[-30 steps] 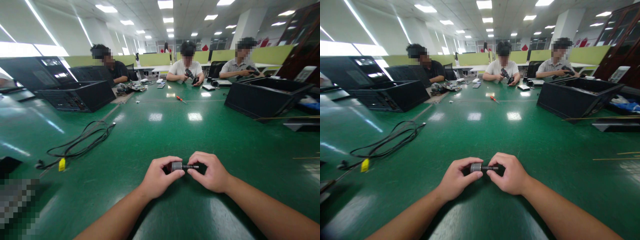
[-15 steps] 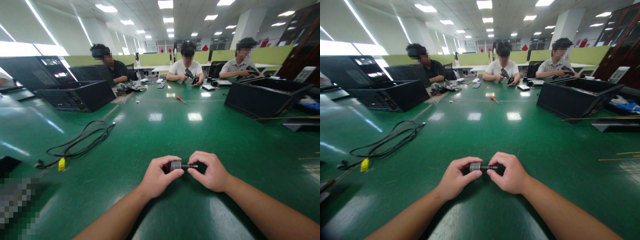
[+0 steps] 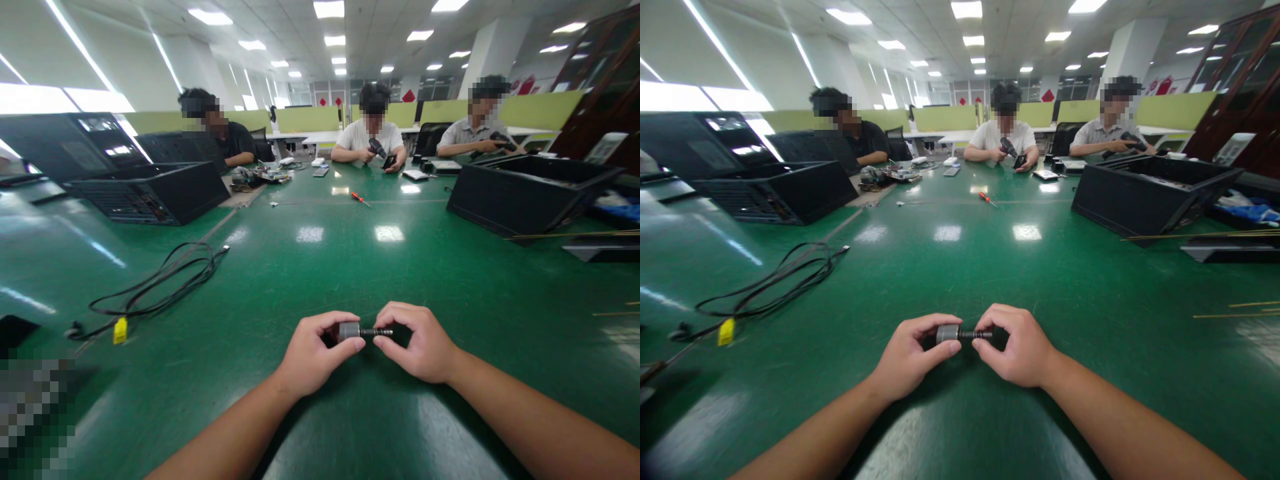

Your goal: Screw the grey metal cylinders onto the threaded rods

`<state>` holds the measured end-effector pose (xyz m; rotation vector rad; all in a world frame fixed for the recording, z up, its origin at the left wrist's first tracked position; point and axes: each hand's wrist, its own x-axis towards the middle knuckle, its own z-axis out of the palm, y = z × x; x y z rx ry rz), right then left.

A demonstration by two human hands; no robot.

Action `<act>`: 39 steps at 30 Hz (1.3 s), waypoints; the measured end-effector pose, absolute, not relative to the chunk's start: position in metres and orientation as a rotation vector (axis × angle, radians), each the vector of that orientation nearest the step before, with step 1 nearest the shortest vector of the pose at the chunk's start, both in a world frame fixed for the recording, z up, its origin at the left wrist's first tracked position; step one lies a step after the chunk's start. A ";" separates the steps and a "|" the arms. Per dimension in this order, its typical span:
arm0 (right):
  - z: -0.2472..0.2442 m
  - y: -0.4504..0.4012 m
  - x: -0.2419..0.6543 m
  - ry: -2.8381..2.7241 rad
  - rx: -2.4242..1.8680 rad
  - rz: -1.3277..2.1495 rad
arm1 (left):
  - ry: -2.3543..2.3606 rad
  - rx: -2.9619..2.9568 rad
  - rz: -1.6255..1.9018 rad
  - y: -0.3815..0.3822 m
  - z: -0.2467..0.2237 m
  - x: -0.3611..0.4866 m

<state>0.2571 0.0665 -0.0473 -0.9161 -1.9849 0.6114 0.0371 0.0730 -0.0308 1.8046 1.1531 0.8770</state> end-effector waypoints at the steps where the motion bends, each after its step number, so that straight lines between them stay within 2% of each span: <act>1: -0.047 0.067 0.257 -1.985 -0.916 0.613 | 1.148 1.797 0.880 0.073 -0.031 0.037; 39: -0.045 0.067 0.259 -1.966 -0.942 0.620 | 1.071 1.614 0.903 0.075 -0.035 0.036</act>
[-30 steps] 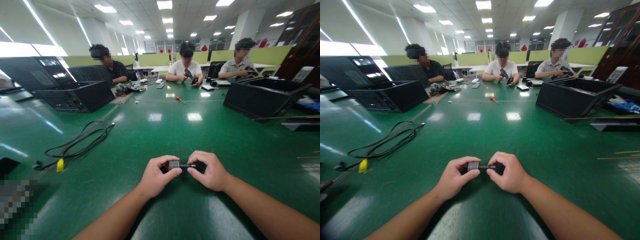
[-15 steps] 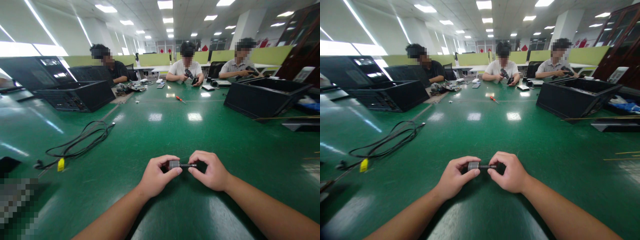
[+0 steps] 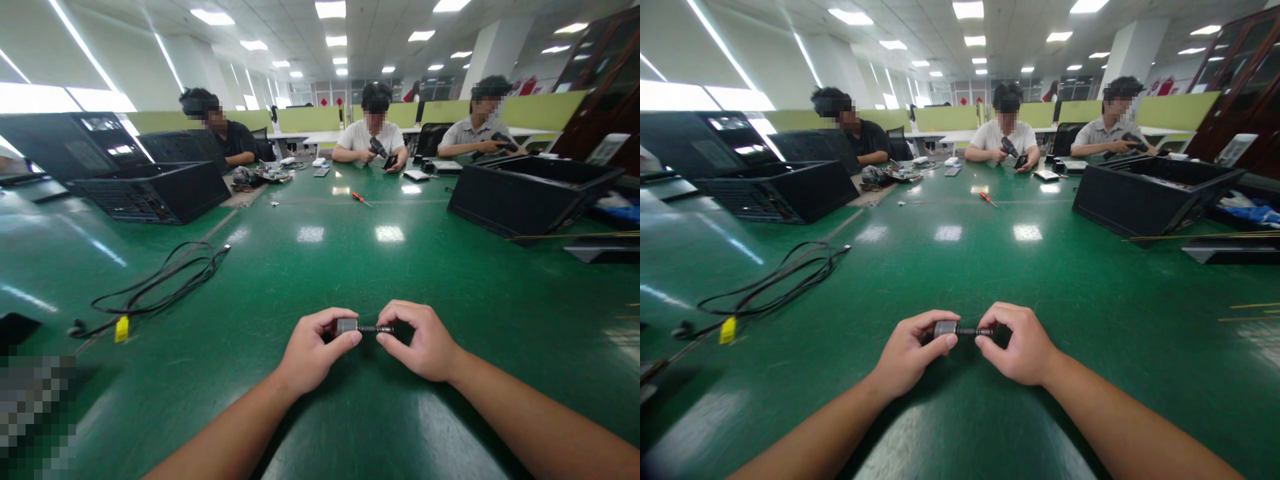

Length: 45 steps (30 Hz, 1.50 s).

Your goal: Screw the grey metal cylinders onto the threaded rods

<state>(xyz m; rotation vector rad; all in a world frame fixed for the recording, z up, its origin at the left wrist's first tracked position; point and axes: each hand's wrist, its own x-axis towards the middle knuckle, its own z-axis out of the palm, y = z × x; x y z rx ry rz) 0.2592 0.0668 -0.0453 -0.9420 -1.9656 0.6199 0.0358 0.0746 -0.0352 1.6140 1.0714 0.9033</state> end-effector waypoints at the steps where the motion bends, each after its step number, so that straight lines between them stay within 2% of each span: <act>1: -0.045 0.067 0.259 -1.961 -0.948 0.615 | 1.071 1.608 0.907 0.074 -0.035 0.036; 45: -0.044 0.068 0.260 -1.945 -0.957 0.581 | 1.054 1.496 0.986 0.075 -0.034 0.036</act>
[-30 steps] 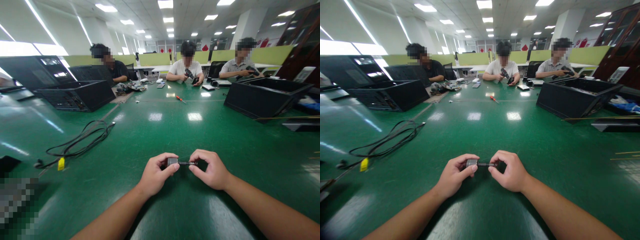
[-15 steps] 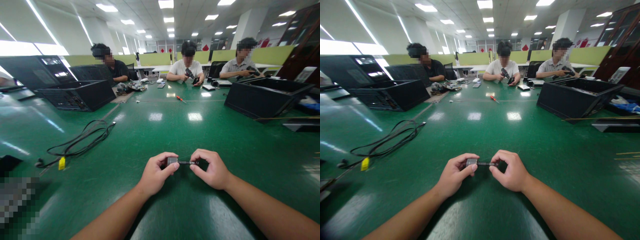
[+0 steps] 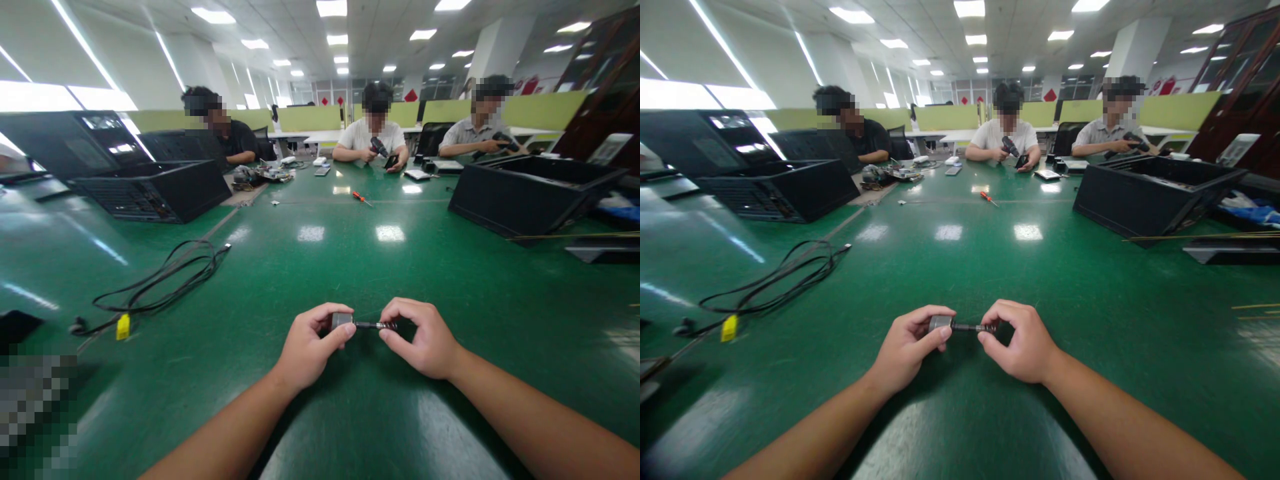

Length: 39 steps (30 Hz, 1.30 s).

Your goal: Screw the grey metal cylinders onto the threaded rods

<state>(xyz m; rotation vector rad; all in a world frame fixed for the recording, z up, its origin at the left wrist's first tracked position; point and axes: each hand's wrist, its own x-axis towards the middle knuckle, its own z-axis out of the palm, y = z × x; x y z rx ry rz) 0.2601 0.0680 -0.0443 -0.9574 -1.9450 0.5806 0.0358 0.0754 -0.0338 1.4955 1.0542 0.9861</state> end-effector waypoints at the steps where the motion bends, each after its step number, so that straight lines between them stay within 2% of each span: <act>1: -0.044 0.068 0.260 -1.945 -0.954 0.580 | 1.057 1.497 0.987 0.076 -0.034 0.036; 39: -0.043 0.069 0.262 -1.932 -0.963 0.595 | 1.044 1.485 0.997 0.077 -0.035 0.034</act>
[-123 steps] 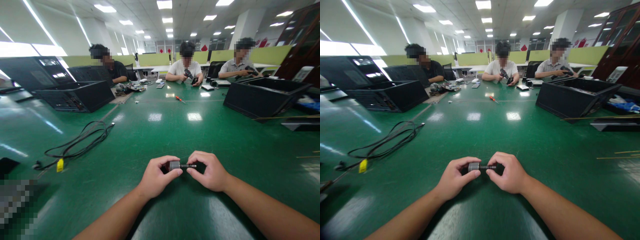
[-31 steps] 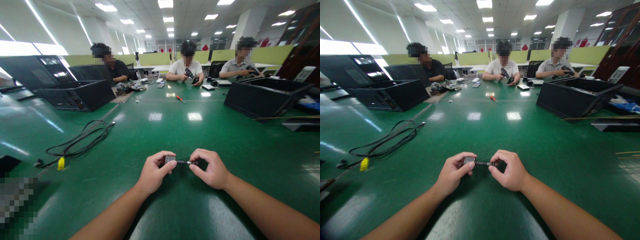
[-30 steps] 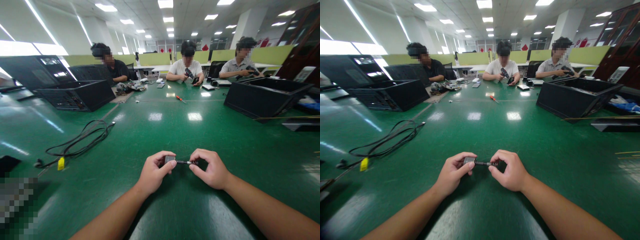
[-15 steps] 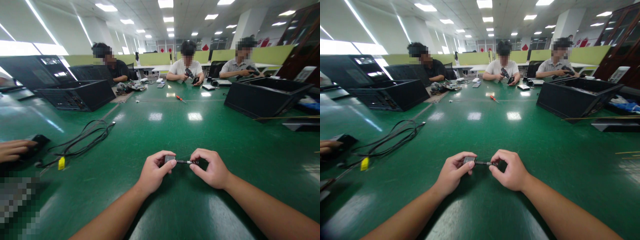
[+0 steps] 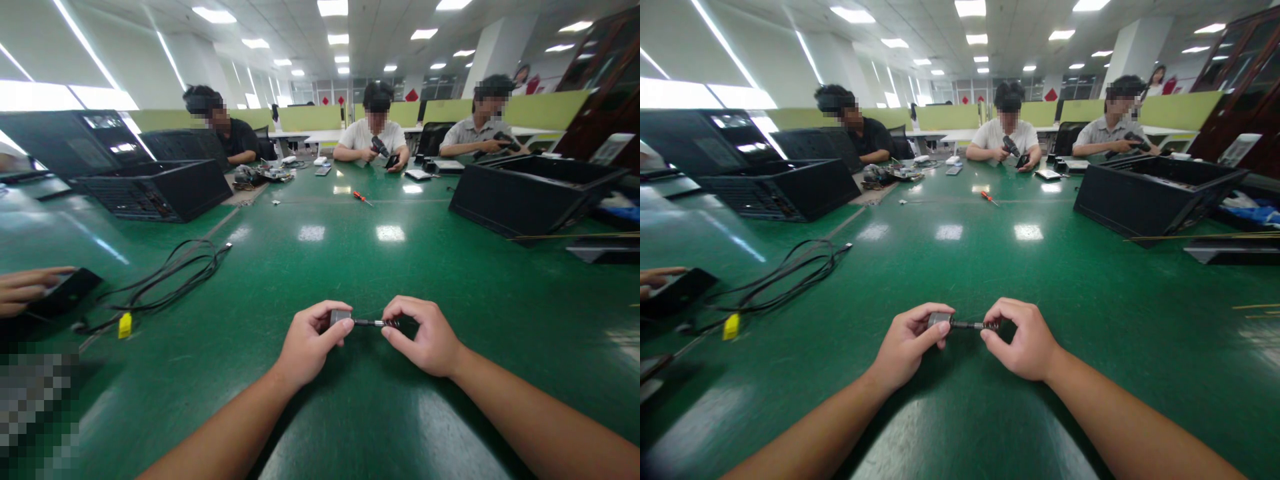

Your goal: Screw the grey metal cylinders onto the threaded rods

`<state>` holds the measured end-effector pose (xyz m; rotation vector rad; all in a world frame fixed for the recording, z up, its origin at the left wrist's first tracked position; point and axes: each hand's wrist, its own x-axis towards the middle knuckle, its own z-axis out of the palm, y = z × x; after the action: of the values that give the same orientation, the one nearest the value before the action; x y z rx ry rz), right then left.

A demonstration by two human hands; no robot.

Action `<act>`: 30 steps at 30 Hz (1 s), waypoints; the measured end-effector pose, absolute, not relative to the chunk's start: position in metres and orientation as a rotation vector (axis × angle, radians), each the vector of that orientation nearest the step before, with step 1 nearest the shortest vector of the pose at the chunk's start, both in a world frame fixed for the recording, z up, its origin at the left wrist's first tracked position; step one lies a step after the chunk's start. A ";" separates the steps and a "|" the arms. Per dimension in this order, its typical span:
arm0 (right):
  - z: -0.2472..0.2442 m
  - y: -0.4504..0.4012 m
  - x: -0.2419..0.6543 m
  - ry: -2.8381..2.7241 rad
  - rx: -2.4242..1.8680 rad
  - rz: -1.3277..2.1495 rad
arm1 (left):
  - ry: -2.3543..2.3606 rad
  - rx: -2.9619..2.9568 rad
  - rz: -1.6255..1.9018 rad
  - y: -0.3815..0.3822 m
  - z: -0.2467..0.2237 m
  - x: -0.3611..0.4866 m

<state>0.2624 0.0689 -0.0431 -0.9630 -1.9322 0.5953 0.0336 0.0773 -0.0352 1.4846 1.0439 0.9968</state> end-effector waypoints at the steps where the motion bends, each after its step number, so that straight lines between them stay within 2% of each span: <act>1: -0.043 0.069 0.262 -1.931 -0.964 0.593 | 1.046 1.485 0.998 0.077 -0.035 0.034; 14: -0.043 0.070 0.264 -1.904 -0.979 0.592 | 1.056 1.454 1.009 0.079 -0.034 0.034; 19: -0.050 0.074 0.273 -1.597 -0.986 0.562 | 1.074 1.428 1.024 0.080 -0.034 0.034; 30: -0.063 0.095 0.274 -1.026 -0.970 0.976 | 0.950 1.088 1.154 0.089 -0.038 0.034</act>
<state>0.2740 0.0945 -0.0634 -0.9704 -1.0262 0.9757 0.0342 0.0890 -0.0376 1.0878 0.9502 1.1545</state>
